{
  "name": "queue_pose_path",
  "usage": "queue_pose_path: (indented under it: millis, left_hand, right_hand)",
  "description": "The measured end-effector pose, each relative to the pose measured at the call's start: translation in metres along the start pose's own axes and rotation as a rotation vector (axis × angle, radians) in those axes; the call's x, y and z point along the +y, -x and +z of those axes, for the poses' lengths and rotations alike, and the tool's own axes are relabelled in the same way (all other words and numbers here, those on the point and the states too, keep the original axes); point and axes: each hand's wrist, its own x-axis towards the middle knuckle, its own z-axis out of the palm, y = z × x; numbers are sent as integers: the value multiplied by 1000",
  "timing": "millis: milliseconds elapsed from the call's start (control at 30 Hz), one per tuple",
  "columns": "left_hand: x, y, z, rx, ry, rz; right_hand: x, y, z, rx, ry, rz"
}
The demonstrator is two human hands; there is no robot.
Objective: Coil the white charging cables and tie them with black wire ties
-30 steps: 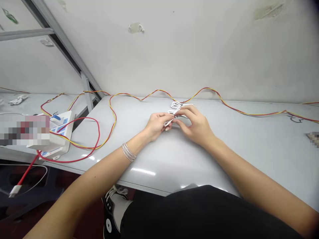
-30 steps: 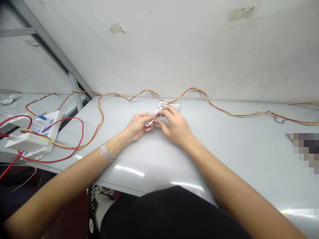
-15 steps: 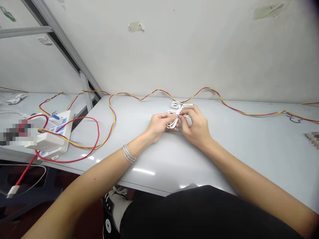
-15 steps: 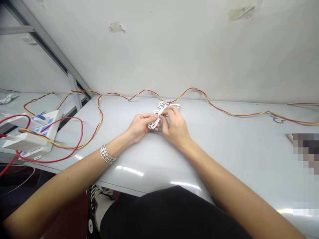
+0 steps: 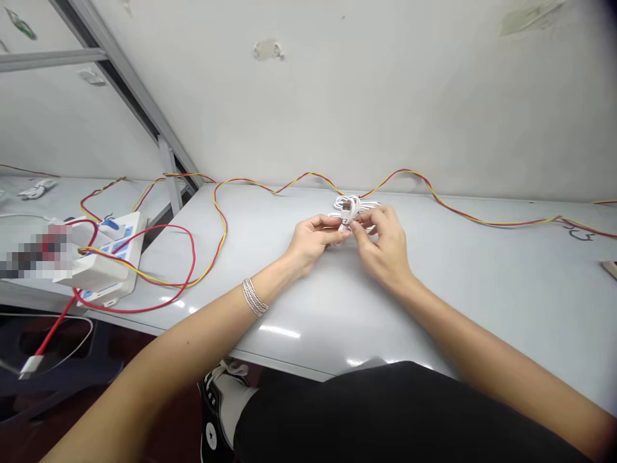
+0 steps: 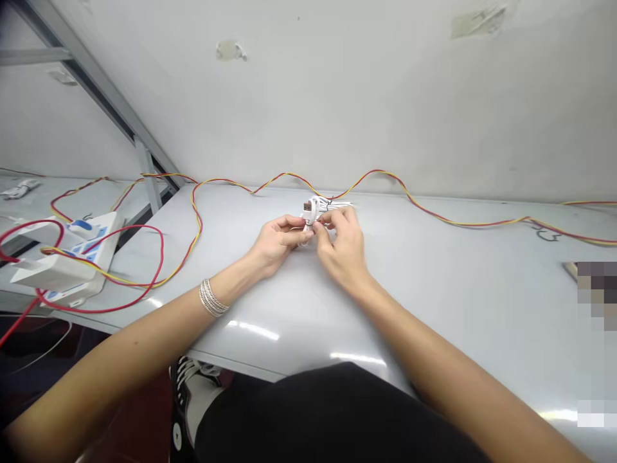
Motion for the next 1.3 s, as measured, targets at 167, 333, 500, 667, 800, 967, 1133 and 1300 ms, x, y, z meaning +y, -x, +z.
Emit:
queue_pose_path:
  millis: [167,333,500,667,800,967,1133,1300]
  left_hand:
    - [-1,-5,-8,-88,-112,131]
    - [-2,-9,-13,-142,-433,512]
    - [3,-4,-11,-157,-735,743]
    - [11,2,-10,-230,-935,682]
    - [11,-1,-12,-222,-943,671]
    - [5,-3,-12,-184,-702,544]
    - [3,-4,-10,-188,-503,307]
    - [5,-7,-11,-180,-389,207]
  right_hand:
    - [-2,0,3,-171,-442,354]
    - [-10,-2,-1,-289,-566,569]
    - [-13,-6,-8,-385,-564,708]
    - [-15,-8,-12,-442,-584,798]
    - [-16,-7,-11,-441,-581,806]
    - [-10,-4,-8,-328,-574,686]
    - [-6,0,-7,-271,-486,515]
    - [-5,0,-9,-295,-386,448]
